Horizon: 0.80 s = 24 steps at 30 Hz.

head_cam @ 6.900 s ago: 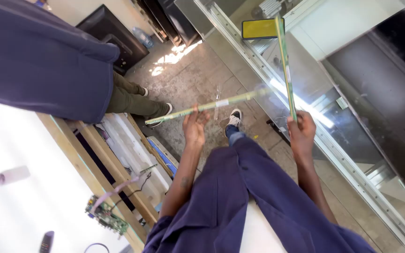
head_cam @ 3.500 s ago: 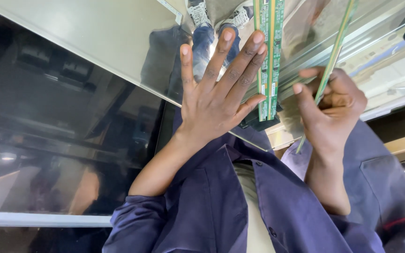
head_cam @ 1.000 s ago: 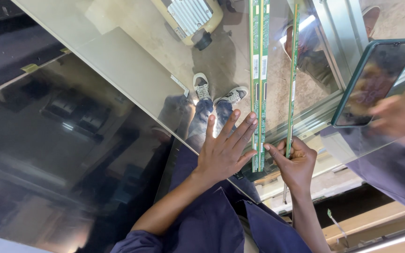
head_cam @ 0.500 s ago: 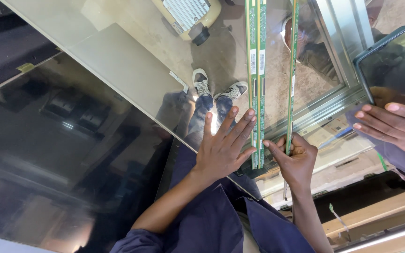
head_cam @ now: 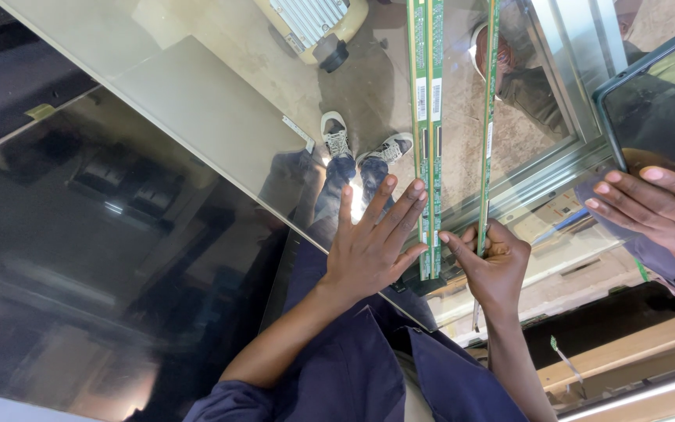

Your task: The person holds two green RAM modules on a glass surface, using their fingers to point at and trace the components on the circuit boards. The person compares the two modules side-by-side while standing in a workshop environment.

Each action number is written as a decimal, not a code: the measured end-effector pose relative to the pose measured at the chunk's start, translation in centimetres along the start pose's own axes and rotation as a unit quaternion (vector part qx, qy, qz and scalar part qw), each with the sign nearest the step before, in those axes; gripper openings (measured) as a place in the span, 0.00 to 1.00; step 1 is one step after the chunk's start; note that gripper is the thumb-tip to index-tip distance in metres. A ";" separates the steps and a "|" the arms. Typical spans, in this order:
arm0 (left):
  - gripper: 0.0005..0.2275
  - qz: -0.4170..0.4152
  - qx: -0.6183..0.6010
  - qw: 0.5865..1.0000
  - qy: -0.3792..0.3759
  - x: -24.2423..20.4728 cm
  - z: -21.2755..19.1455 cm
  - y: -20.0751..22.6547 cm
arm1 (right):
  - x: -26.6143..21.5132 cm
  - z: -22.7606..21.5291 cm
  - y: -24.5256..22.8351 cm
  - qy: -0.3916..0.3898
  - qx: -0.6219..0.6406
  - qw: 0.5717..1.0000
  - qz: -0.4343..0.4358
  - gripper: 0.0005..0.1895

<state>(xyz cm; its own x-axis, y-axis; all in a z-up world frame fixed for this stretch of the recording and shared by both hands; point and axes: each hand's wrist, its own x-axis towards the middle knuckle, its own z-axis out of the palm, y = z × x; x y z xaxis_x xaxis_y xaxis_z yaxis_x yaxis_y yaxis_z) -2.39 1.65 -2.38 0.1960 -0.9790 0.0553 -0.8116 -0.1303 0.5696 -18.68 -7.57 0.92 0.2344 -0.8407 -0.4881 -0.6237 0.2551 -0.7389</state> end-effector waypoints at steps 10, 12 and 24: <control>0.28 -0.002 0.000 1.000 0.011 0.1 0.1 0.1 | -0.1 0.0 0.4 -0.001 -0.003 1.000 0.006 0.14; 0.28 0.000 -0.001 1.000 0.009 0.1 0.1 0.0 | -0.1 -0.1 0.5 -0.003 -0.006 1.000 0.006 0.14; 0.29 0.001 -0.003 1.000 0.006 0.1 0.3 0.0 | 0.0 -0.1 1.1 -0.006 -0.007 1.000 -0.006 0.14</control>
<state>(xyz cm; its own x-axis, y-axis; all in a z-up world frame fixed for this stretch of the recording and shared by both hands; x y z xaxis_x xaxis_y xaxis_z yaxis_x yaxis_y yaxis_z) -2.53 1.56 -2.60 0.2017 -0.9772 0.0657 -0.8087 -0.1283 0.5740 -19.43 -7.30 0.16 0.2517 -0.8376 -0.4848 -0.6304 0.2381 -0.7388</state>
